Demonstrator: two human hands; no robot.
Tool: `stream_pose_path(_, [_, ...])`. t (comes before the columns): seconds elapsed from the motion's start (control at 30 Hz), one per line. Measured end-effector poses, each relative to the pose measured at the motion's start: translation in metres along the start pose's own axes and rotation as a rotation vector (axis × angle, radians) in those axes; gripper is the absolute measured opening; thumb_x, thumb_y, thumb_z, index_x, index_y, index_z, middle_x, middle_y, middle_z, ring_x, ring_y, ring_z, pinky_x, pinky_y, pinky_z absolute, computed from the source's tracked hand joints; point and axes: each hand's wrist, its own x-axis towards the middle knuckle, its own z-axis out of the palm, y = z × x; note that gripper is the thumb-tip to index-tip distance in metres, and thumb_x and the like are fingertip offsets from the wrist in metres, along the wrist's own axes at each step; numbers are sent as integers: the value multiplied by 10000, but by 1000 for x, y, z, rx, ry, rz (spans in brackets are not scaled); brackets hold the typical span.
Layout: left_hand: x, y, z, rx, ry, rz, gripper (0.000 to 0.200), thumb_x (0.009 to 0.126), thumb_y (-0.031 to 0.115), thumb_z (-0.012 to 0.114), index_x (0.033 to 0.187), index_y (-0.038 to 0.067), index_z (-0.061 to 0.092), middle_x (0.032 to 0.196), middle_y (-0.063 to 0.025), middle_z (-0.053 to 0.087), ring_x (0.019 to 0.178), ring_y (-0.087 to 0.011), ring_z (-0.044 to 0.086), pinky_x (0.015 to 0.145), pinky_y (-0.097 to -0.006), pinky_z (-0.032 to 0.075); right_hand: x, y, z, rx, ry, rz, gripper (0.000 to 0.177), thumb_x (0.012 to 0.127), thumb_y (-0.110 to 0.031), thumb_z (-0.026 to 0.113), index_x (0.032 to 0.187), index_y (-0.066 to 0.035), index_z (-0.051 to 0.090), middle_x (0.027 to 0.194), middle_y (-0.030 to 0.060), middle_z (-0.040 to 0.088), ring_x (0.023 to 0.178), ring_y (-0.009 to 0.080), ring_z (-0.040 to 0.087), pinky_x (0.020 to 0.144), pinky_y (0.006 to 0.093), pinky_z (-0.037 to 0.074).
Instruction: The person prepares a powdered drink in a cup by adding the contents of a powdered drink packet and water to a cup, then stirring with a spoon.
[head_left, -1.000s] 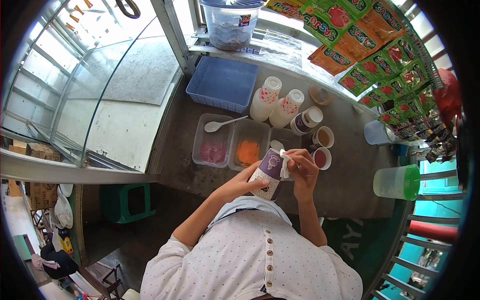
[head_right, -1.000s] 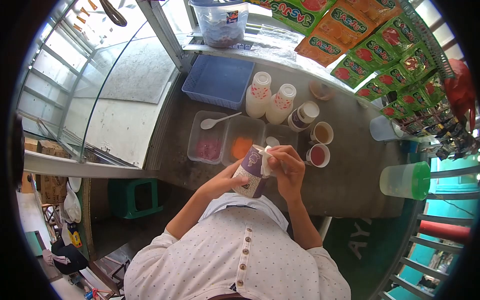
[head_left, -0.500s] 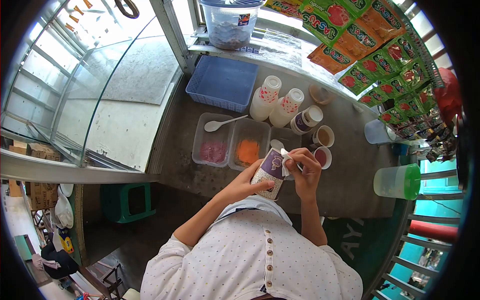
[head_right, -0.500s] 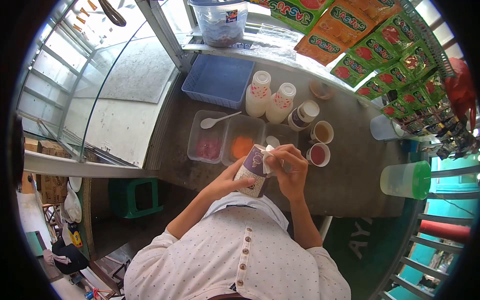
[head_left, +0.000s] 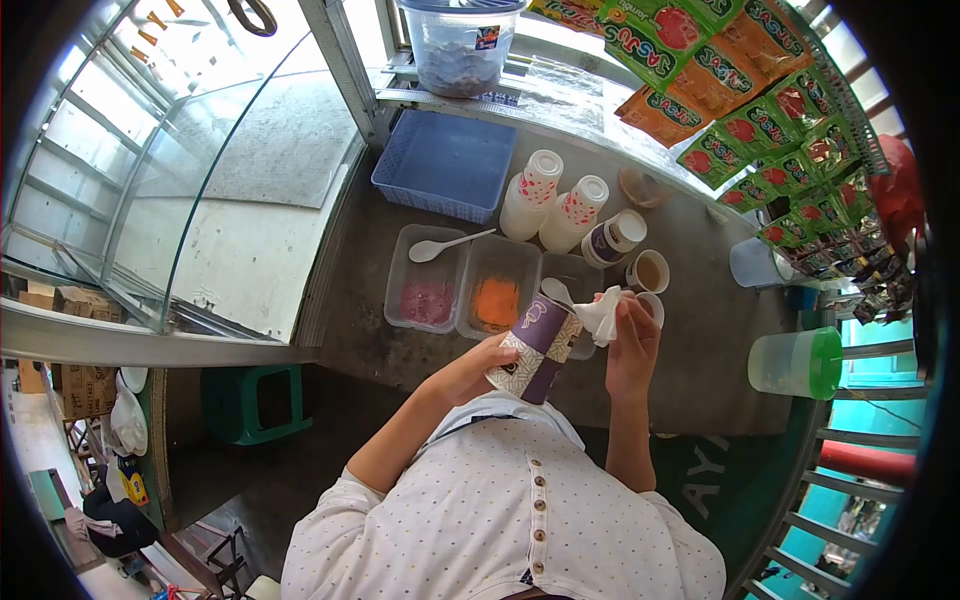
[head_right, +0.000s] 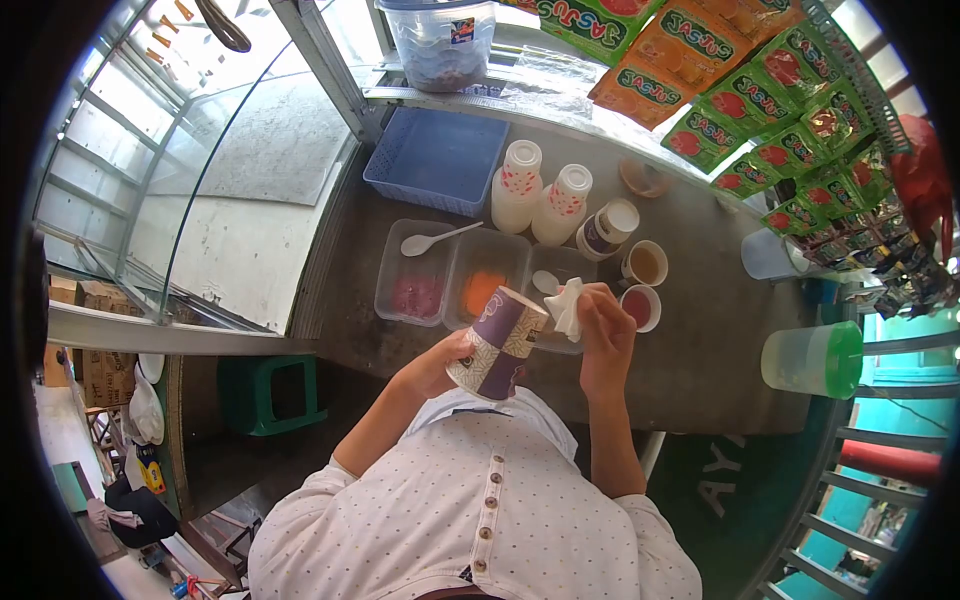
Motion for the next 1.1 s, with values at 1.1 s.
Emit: stream_pose_path(1.1, [-3,0,21,802,310,221,752,770,375,693,1323,13,335,1105,-148,560,1002,-213,568,867,-321,438,0,5,9,-807,-97,-385,80,731,-115,696,750,-53,649,772,32,628,771,191,578,749,313,385])
